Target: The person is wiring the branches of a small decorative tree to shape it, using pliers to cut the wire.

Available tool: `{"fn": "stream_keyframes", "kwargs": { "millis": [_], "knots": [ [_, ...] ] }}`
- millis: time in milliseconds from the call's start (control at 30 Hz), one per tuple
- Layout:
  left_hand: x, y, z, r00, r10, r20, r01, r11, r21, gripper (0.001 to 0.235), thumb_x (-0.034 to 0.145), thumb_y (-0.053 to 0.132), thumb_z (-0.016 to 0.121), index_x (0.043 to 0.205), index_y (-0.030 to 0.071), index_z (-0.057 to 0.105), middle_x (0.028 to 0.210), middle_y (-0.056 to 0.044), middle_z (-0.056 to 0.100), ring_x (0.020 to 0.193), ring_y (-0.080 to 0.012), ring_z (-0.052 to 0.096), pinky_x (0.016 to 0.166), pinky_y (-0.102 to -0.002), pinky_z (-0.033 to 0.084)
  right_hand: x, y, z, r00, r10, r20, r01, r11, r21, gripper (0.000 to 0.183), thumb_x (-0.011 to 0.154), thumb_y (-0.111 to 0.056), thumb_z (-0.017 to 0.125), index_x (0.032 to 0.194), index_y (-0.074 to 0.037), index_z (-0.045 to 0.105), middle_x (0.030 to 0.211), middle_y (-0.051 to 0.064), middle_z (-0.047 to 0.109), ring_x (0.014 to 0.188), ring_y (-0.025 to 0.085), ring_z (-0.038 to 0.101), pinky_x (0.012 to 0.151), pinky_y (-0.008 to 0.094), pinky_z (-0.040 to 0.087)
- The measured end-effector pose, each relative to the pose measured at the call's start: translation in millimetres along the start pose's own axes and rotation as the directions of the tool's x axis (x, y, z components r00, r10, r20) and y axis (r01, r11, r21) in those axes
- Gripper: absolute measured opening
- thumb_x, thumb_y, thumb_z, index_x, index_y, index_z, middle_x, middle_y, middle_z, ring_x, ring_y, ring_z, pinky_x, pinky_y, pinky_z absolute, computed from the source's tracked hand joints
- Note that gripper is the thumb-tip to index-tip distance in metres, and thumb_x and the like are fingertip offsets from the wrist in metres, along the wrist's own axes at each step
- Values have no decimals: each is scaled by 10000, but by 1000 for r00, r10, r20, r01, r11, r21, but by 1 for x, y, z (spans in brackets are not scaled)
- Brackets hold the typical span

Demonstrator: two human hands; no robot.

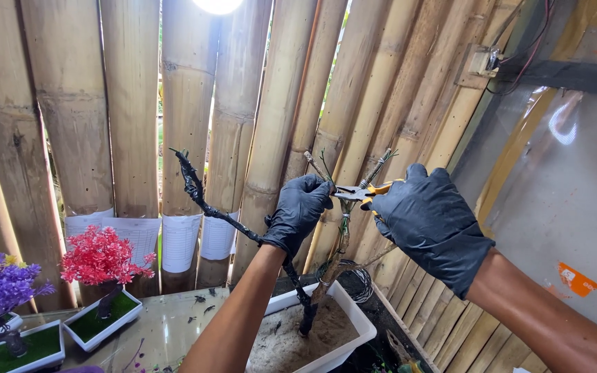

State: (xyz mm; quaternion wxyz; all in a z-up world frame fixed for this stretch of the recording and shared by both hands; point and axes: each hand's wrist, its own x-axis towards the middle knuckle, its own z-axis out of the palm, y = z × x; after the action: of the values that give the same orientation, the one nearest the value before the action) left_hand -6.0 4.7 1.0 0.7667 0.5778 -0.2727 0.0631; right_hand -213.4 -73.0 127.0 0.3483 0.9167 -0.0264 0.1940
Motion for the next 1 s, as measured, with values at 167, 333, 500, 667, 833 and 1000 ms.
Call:
{"fn": "stream_keyframes", "kwargs": {
  "millis": [167,333,500,667,833,1000],
  "knots": [
    [7,-7,2,1000,-20,-2,20,1000,4,203,843,258,789,754,78,758,624,-101,721,584,-149,642,606,-231,466,-29,7,-6,984,152,-97,-138,980,141,348,947,-510,627,1061,-200,735,998,112,751,1048,318,686,879,467,532],
    [-18,30,-13,998,-21,54,24,999,-43,201,925,213,670,763,97,692,694,-17,678,670,-115,645,676,-264,528,-81,-6,15,934,316,-163,-179,815,552,414,948,-483,530,1162,-190,728,883,49,719,891,260,647,742,430,508],
    [-24,44,-14,999,-9,48,3,991,134,219,901,256,611,742,122,680,704,7,691,670,-80,612,687,-252,515,-98,-64,34,909,189,372,-376,-16,927,635,885,-569,388,1215,-244,822,1444,58,753,1360,313,642,1136,676,281],
    [-18,38,-9,998,-11,56,5,995,97,208,906,229,652,733,116,679,659,7,629,624,-90,555,619,-252,467,-77,-93,100,946,132,296,-95,-760,643,394,983,-92,485,1259,125,662,1318,285,714,1089,421,739,954,544,633],
    [-20,47,-9,998,-23,50,19,996,89,210,887,222,619,716,105,646,655,-32,656,622,-104,611,608,-256,482,-55,-96,103,898,128,422,-150,-811,566,293,996,-232,561,976,38,673,997,138,528,982,317,625,865,623,661],
    [-19,47,-8,997,-46,60,41,996,78,200,886,228,618,755,95,689,672,-49,679,628,-114,619,602,-263,487,-41,-88,117,891,32,453,-176,-895,411,370,1012,-213,560,1284,21,647,746,3,376,594,92,406,769,521,644]
  ]
}}
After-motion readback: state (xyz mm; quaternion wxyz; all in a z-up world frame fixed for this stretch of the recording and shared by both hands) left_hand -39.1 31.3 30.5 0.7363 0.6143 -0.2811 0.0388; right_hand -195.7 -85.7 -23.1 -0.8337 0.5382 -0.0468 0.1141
